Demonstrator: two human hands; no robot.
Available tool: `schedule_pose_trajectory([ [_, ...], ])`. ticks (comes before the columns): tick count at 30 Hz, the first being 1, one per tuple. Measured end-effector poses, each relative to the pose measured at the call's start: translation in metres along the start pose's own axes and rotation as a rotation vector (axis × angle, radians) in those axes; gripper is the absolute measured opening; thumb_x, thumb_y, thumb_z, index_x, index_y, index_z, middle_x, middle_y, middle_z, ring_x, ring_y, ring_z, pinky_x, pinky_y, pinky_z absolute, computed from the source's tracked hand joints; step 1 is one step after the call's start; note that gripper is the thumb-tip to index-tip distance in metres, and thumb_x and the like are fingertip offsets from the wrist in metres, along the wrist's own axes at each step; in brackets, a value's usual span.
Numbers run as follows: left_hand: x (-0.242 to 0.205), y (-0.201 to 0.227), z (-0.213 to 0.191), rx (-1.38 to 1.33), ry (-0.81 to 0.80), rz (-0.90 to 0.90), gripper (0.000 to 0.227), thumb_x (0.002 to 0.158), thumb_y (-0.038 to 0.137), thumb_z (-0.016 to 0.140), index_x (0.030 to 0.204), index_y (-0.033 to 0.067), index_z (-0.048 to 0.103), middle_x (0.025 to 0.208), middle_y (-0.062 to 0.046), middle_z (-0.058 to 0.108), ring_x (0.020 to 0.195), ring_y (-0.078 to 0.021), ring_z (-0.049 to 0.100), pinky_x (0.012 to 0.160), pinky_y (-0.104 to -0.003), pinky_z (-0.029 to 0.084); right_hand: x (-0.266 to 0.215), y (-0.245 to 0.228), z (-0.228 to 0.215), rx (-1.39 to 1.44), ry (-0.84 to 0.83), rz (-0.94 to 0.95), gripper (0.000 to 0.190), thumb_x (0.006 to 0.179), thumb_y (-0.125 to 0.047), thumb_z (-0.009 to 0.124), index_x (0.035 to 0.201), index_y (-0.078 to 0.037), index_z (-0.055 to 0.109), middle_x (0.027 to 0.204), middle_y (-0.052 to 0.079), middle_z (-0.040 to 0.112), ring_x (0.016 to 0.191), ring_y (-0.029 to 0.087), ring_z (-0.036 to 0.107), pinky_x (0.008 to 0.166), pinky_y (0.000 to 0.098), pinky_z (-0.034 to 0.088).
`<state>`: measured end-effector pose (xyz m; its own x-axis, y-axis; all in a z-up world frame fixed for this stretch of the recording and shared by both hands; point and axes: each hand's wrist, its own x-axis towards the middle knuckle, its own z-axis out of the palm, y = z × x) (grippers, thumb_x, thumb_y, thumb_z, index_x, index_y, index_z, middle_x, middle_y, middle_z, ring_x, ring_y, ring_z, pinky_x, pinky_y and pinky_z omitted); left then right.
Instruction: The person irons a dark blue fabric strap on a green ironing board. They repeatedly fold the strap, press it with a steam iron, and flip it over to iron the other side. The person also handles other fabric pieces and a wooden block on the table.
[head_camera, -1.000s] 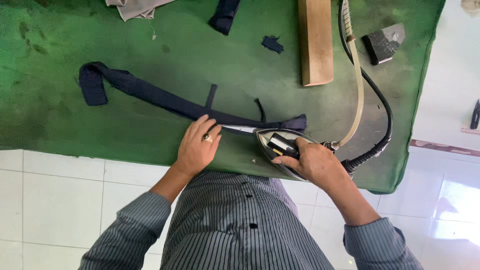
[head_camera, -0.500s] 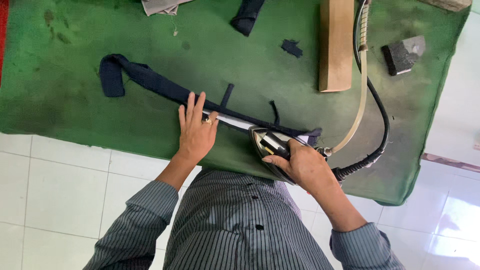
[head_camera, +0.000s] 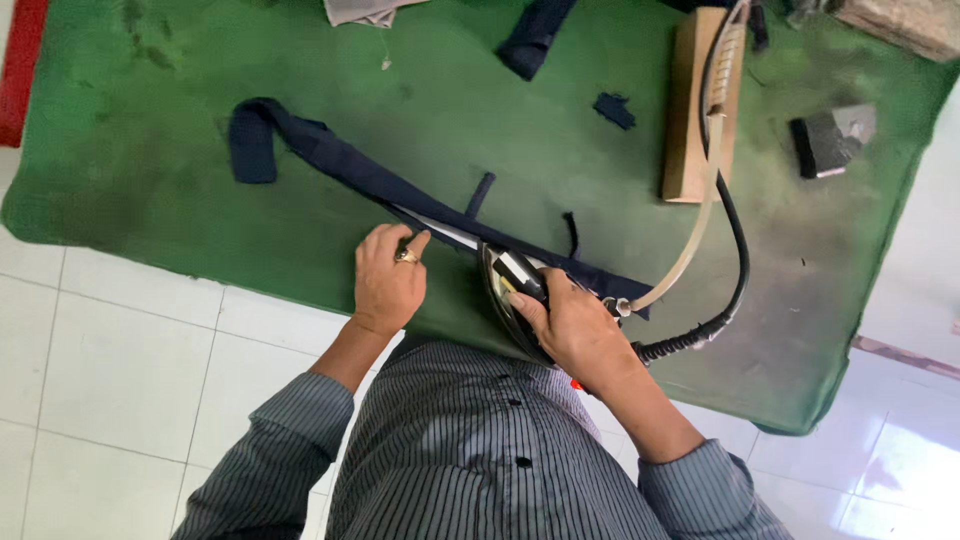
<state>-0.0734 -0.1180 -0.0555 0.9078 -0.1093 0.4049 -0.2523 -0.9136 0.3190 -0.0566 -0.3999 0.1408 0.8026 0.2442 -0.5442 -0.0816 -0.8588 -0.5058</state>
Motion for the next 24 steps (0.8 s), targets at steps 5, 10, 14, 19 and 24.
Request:
schedule_pose_trajectory([
  [5, 0.024, 0.005, -0.023, -0.033, -0.081, -0.01, 0.042, 0.092, 0.008, 0.055, 0.132, 0.0146, 0.066, 0.137, -0.011, 0.056, 0.141, -0.038, 0.045, 0.104, -0.057, 0.038, 0.015, -0.013, 0.019, -0.126, 0.017, 0.002, 0.059, 0.104, -0.06, 0.046, 0.12, -0.004, 0.055, 0.084, 0.026, 0.071, 0.087, 0.042, 0.075, 0.076, 0.0518, 0.06],
  [10, 0.035, -0.005, -0.029, -0.008, -0.057, 0.004, 0.039, 0.095, 0.007, 0.05, 0.13, 0.0129, 0.067, 0.136, -0.012, 0.057, 0.141, -0.0374, 0.046, 0.11, -0.055, 0.033, 0.025, -0.04, 0.024, -0.133, 0.019, 0.008, 0.059, 0.104, -0.061, 0.043, 0.115, -0.004, 0.055, 0.083, 0.027, 0.07, 0.088, 0.045, 0.074, 0.077, 0.0532, 0.06],
  [14, 0.035, -0.023, -0.026, 0.022, -0.083, -0.007, 0.038, 0.094, 0.009, 0.051, 0.129, 0.0121, 0.066, 0.134, -0.012, 0.058, 0.139, -0.0354, 0.05, 0.112, -0.055, 0.032, 0.034, -0.053, 0.031, -0.139, 0.036, -0.016, 0.06, 0.105, -0.061, 0.041, 0.111, -0.002, 0.055, 0.082, 0.029, 0.069, 0.086, 0.046, 0.074, 0.076, 0.0539, 0.06],
  [19, 0.039, -0.031, -0.039, 0.06, -0.091, 0.009, 0.039, 0.093, 0.012, 0.05, 0.129, 0.0148, 0.066, 0.137, -0.011, 0.057, 0.144, -0.0351, 0.044, 0.111, -0.055, 0.028, 0.043, -0.07, 0.032, -0.127, 0.031, -0.034, 0.06, 0.104, -0.061, 0.042, 0.11, -0.003, 0.055, 0.081, 0.027, 0.069, 0.085, 0.047, 0.074, 0.075, 0.0545, 0.06],
  [24, 0.034, -0.035, -0.04, 0.012, -0.106, -0.014, 0.044, 0.093, 0.009, 0.047, 0.133, 0.0167, 0.066, 0.141, -0.008, 0.057, 0.147, -0.0346, 0.04, 0.111, -0.055, 0.026, 0.045, -0.081, 0.037, -0.132, 0.041, -0.044, 0.06, 0.105, -0.059, 0.04, 0.11, -0.001, 0.055, 0.081, 0.029, 0.069, 0.084, 0.048, 0.074, 0.074, 0.0549, 0.059],
])
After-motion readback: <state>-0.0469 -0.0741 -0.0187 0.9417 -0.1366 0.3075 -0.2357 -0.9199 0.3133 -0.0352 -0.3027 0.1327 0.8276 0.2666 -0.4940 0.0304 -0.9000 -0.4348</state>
